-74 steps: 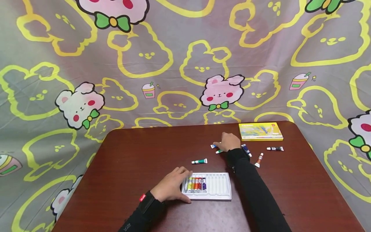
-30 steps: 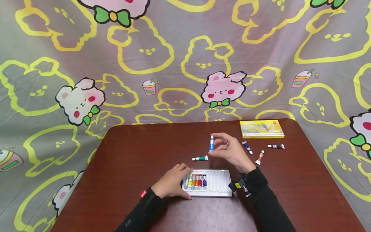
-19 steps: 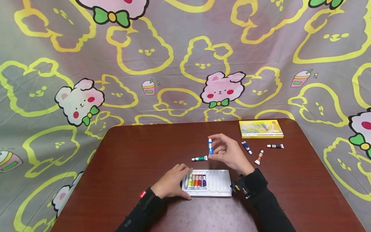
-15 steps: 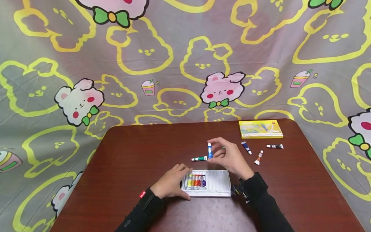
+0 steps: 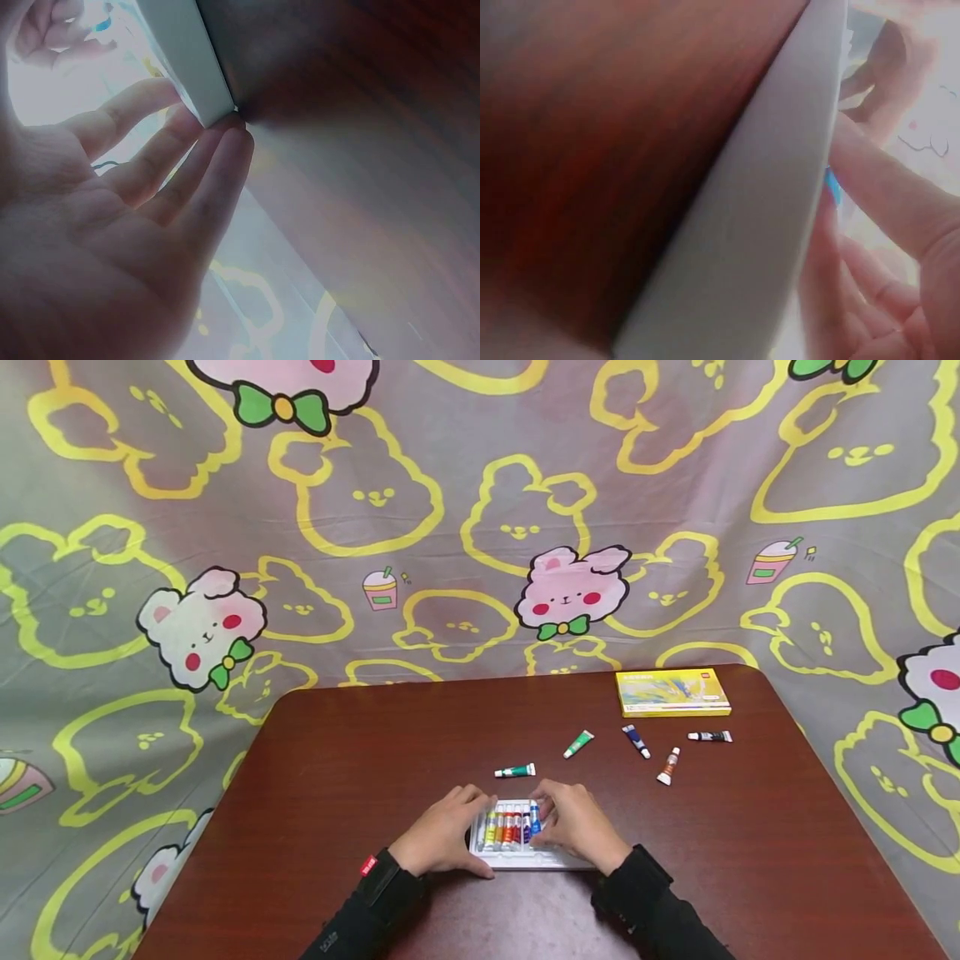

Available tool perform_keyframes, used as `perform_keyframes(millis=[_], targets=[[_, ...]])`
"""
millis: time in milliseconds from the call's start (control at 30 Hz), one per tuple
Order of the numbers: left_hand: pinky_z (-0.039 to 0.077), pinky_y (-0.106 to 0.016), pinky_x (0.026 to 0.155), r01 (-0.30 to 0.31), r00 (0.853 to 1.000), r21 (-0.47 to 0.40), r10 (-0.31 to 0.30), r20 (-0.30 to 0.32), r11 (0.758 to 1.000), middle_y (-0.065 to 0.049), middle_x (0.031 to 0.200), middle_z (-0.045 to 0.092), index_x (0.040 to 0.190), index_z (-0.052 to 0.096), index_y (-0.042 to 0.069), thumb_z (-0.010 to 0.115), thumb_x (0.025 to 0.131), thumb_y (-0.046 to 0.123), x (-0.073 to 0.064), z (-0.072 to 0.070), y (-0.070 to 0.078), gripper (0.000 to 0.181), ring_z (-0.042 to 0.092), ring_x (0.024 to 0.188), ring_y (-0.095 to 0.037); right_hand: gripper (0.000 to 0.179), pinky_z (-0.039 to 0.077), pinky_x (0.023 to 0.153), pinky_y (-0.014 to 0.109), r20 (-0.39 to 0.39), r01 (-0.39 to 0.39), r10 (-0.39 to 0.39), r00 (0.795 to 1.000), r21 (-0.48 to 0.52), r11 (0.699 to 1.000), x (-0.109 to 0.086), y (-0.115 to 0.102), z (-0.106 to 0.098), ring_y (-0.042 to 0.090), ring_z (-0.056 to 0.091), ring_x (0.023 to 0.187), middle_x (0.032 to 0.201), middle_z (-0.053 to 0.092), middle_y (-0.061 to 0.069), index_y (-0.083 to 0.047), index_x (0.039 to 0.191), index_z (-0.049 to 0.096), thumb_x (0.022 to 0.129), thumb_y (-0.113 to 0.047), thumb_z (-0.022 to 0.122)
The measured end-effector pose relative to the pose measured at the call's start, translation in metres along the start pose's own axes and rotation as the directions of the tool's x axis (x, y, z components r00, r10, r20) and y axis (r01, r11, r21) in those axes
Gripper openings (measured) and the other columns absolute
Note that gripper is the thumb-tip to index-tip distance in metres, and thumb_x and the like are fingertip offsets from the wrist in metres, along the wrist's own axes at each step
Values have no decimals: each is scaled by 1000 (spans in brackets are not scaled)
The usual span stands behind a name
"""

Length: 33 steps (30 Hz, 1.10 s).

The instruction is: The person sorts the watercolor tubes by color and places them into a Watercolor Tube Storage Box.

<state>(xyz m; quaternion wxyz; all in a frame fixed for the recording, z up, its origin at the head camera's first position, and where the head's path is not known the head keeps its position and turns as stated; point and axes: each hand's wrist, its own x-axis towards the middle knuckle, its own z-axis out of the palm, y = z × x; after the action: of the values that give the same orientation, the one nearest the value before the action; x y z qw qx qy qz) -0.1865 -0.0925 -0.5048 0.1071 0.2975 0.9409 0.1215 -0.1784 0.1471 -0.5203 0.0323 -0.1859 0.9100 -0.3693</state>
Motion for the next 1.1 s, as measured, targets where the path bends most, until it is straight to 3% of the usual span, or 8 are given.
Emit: perform_keyframes(millis=[267,567,700,867,1100], targets=[[51,-40,95,-7,1000,4,7,-22,1000,-3,126,56,140,52,13,86,57,61,0,2,0,101,47,110,-16,49,45,54,22,-5,0,0,1000,-72,997,2,4,0,5,50,59,66,62,-7,-9,98,73,58,-31,92],[51,-40,96,-5,1000,13,5,-22,1000,-3,127,56,140,52,13,86,57,61,1,3,0,102,47,111,-17,54,40,50,22,79,36,-19,997,-222,974,1,3,-7,5,44,52,58,58,-12,-15,113,75,65,-34,89],[50,-41,97,0,1000,2,0,-11,1000,-3,128,56,142,51,13,85,58,61,1,3,1,102,46,112,-17,54,42,54,23,99,103,-75,992,-327,939,-1,1,-8,4,46,55,70,70,-8,-16,114,75,66,-39,86],[50,-41,97,-9,1000,-2,9,-8,1000,-3,128,56,142,50,13,85,58,61,2,3,0,102,46,113,-17,54,48,58,27,123,167,-123,985,-464,870,-2,-2,-9,6,52,58,71,74,-4,-18,113,75,69,-48,82],[51,-42,97,9,1000,-11,-9,5,1000,-2,128,55,142,50,15,85,59,61,2,2,1,102,45,113,-17,55,56,61,32,108,193,-160,981,-535,822,-4,-4,-6,9,58,62,80,78,2,-18,113,75,71,-53,79]])
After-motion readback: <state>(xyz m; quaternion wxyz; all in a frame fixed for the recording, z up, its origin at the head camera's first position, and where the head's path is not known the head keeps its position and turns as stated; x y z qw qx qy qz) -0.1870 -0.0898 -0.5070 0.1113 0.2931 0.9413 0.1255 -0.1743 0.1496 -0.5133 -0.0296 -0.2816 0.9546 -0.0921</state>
